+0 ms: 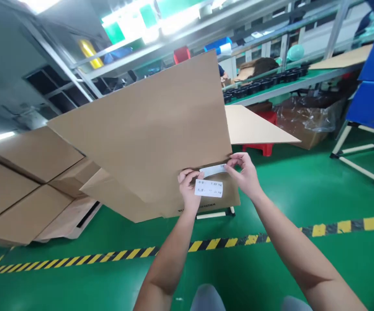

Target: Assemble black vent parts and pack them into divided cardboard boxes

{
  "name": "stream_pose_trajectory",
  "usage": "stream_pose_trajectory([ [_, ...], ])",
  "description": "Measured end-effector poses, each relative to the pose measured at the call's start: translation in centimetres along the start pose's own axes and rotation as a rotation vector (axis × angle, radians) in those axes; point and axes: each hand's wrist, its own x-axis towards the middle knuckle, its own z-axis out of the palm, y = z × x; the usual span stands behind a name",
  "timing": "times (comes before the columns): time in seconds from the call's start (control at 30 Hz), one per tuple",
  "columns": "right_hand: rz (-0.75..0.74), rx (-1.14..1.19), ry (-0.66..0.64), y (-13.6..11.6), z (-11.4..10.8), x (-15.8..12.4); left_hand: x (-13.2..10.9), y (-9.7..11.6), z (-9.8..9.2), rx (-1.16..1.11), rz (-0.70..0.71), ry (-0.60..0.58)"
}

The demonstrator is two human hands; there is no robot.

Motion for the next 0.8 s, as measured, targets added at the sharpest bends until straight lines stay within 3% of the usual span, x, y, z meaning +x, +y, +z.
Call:
stream_pose_trajectory([
  [0.4, -0.022, -0.263, 0.194, -1.1, -0.2, 2.6, 2.6, 2.3, 3.0, 0.12, -0.072, 0.127],
  [0.8, -0.048, -0.349, 0.272, -1.4, 0.5, 2.9, 2.4, 1.9, 4.2, 0.124, -0.077, 0.148],
])
